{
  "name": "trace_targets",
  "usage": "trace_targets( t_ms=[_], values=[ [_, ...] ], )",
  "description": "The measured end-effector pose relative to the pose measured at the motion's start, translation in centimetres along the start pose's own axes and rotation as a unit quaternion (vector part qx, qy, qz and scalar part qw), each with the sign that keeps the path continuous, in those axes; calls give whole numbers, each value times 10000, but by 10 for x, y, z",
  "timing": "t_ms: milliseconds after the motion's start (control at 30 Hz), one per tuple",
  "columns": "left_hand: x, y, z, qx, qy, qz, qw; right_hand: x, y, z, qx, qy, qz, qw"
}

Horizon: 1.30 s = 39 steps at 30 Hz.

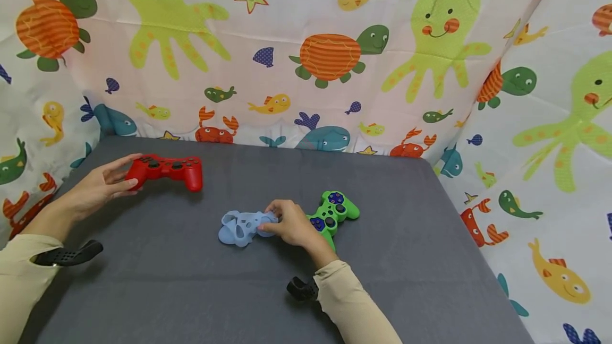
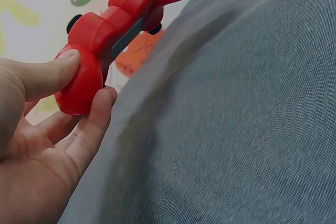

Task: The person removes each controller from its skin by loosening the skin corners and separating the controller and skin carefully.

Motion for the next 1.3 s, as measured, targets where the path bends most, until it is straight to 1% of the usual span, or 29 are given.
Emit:
trace_targets(
  t_ms=[267,367,500,700,900,1100,1300],
  values=[
    [0,-7,-10,-219,16,-44,9997,-1,1,1,-24,47,27,10000],
    [-2,-11,-13,-151,16,-117,9998,-2,1,2,10,49,59,10000],
    [-3,-15,-16,68,43,-174,9998,-3,1,3,63,55,67,9999],
    [-1,-19,-19,54,37,-299,9995,-3,-1,2,52,54,18,10000],
    [0,-20,-23,180,23,-271,9995,-2,-1,1,21,27,-9,10000],
    [6,-20,-22,274,53,-277,9992,-1,0,0,31,15,18,10000],
    [7,-19,-16,261,-107,-227,9993,1,2,0,20,5,-37,10000]
  ],
)
Point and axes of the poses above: each hand's wrist, its own x-axis towards the middle knuckle, its own z-axis out of the palm, y = z × x, the point moved 3 cm from there along x, towards the middle knuckle, and after that the axes turned 8 degrees about y, right-handed, at the moved point
